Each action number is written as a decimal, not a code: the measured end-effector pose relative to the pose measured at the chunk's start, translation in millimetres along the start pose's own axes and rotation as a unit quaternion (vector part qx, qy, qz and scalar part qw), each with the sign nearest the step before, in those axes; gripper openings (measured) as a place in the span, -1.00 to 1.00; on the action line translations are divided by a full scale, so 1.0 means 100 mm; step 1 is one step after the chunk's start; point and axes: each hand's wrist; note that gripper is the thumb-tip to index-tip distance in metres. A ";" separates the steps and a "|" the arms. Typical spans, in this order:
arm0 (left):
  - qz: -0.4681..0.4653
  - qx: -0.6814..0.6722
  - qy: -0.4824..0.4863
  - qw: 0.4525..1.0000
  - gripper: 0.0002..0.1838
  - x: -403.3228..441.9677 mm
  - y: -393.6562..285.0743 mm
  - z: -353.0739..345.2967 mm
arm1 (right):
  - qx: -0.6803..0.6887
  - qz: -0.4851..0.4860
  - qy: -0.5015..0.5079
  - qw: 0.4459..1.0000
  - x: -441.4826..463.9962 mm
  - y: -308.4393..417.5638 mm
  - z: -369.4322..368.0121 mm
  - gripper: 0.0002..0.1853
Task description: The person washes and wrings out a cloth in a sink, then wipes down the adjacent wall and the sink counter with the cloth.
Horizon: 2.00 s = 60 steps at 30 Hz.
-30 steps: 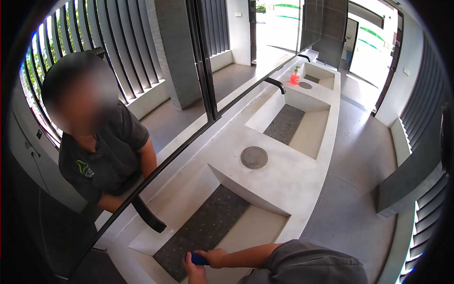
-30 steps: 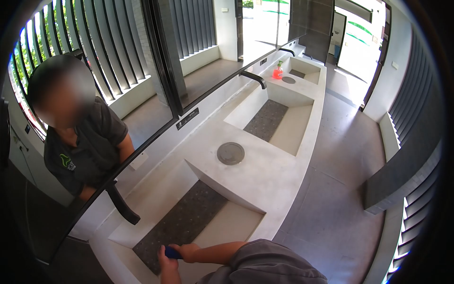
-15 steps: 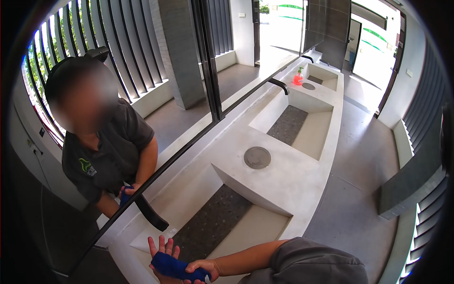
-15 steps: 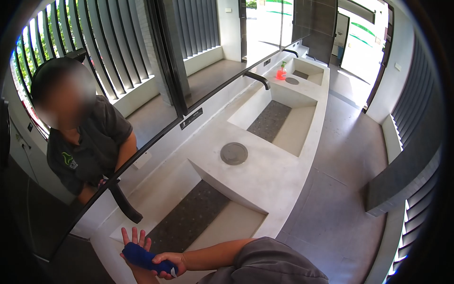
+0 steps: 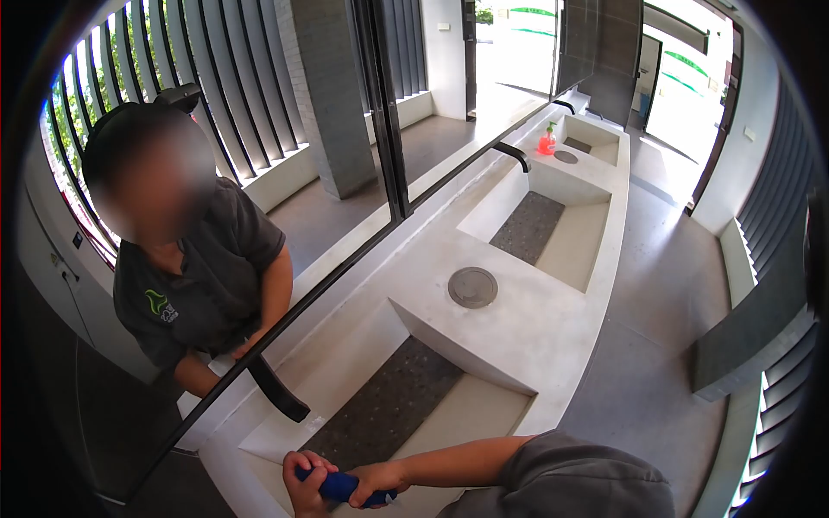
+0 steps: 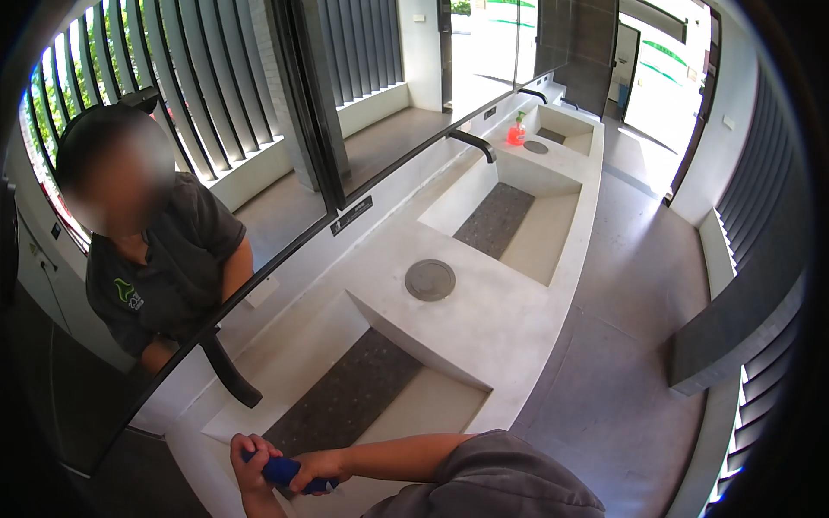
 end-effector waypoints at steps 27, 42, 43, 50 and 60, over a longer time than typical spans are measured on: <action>0.089 0.091 -0.263 0.956 -0.74 -0.12 1.18 0.30 | -0.445 -0.015 -0.350 0.824 0.18 -0.73 0.62 -0.43; 0.177 -0.249 -0.272 0.913 -0.86 -0.47 1.00 0.38 | -0.625 -0.012 -0.259 0.737 0.02 -0.15 0.47 -0.06; 0.189 -0.276 -0.267 0.904 -0.85 -0.49 1.02 0.41 | -0.625 -0.012 -0.259 0.737 0.01 -0.13 0.45 -0.06; 0.150 -0.109 -0.216 0.959 -0.82 -0.61 0.85 0.38 | -0.654 -0.021 -0.228 0.721 0.01 -0.12 0.38 -0.06; -0.072 0.330 -0.179 0.924 -0.76 -0.52 0.45 0.24 | -0.335 -0.050 -0.243 0.909 0.17 -0.43 1.03 -0.05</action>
Point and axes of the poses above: each hand's wrist, its own x-axis towards the middle knuckle, its own z-axis out of the back of the hand, y = z × x, and after that the axes turned 1 degree about -y, right-handed
